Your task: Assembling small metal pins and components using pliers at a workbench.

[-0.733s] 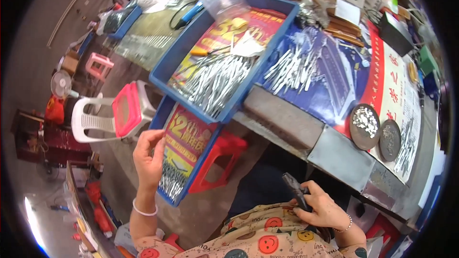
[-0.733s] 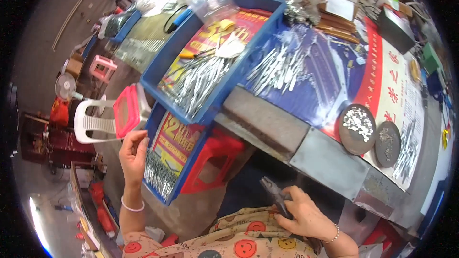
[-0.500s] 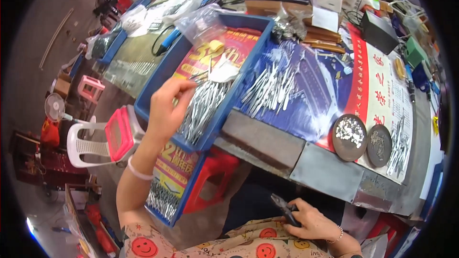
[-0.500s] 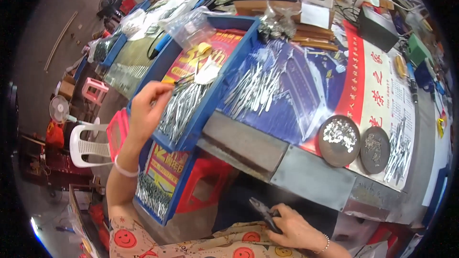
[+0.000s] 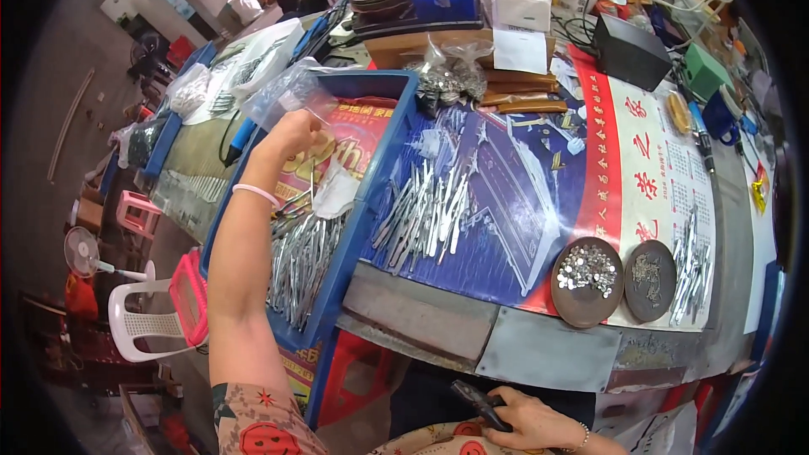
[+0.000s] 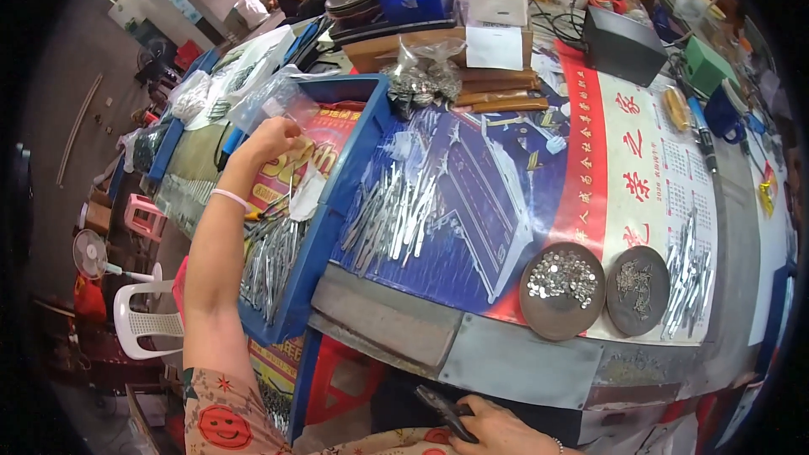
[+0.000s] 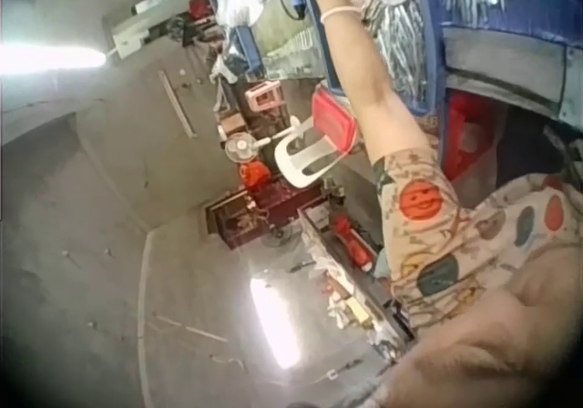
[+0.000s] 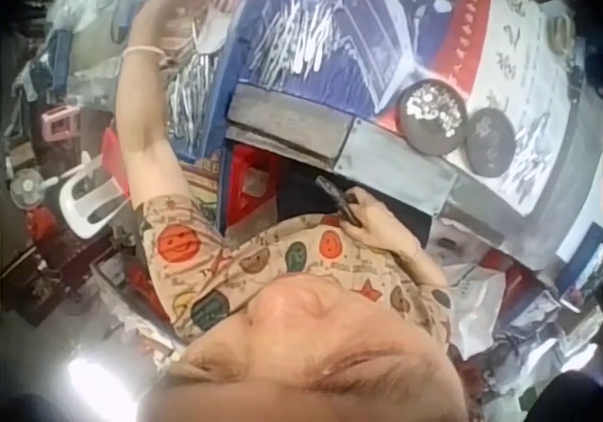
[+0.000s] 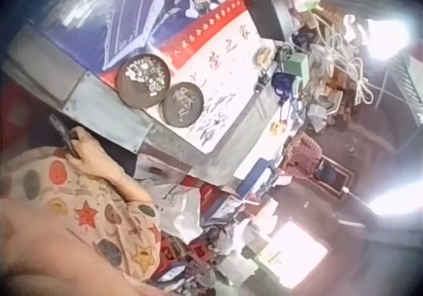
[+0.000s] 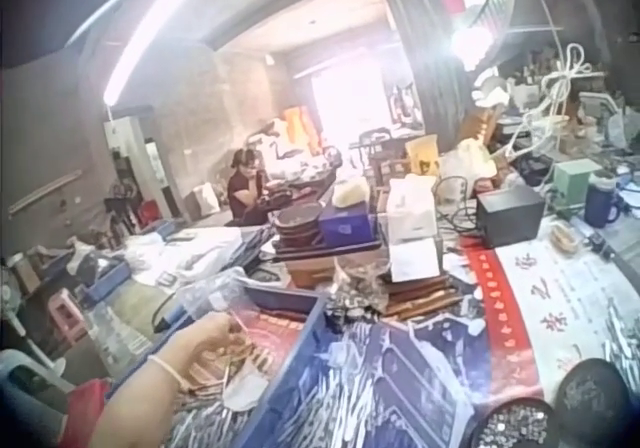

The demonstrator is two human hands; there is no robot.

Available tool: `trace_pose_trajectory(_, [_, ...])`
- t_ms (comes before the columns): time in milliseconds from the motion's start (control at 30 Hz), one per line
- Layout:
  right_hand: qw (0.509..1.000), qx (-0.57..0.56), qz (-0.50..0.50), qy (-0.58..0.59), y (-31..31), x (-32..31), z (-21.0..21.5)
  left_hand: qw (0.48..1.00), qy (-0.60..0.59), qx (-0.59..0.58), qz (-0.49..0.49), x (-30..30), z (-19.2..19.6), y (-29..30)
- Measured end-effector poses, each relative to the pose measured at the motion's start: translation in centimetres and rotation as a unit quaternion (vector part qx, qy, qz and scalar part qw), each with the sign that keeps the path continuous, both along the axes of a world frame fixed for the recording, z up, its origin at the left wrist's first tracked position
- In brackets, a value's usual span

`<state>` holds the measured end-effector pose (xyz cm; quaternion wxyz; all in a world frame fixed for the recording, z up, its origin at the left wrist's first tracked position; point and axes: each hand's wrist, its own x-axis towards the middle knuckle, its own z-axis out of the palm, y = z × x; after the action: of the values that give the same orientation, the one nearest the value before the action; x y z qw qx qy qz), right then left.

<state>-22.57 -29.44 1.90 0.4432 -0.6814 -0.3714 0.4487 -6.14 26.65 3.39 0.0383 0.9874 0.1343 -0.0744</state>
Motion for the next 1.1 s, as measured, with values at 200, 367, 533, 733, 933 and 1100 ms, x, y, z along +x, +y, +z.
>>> trace_pose_trajectory(200, [0.998, -0.028, 0.038, 0.034, 0.3, 0.9, -0.3, 1.000, 0.007, 0.016, -0.015, 0.7, 0.2, 0.3])
trace_pose_trajectory(367, [0.998, -0.031, 0.059, 0.011, -0.3, 0.7, -1.8, 0.996, -0.081, -0.036, 0.014, -0.4, -0.1, 1.3])
trace_pose_trajectory(533, [0.995, 0.004, 0.074, -0.060, -0.9, -0.1, -1.7, 0.979, -0.187, -0.076, 0.024, -3.1, 3.8, -0.4])
trace_pose_trajectory(733, [0.992, 0.031, 0.078, -0.096, -1.9, -1.7, -2.7, 0.923, -0.307, -0.231, 0.017, -13.6, 10.6, -16.1])
trace_pose_trajectory(933, [0.985, 0.049, 0.113, -0.123, -2.5, -3.5, -1.9, 0.827, -0.363, -0.368, -0.221, -26.1, 12.3, -32.0])
trace_pose_trajectory(1100, [0.974, 0.065, 0.140, -0.168, -3.6, -4.9, -1.0, 0.657, -0.319, -0.584, -0.355, -27.9, 12.4, -36.7])
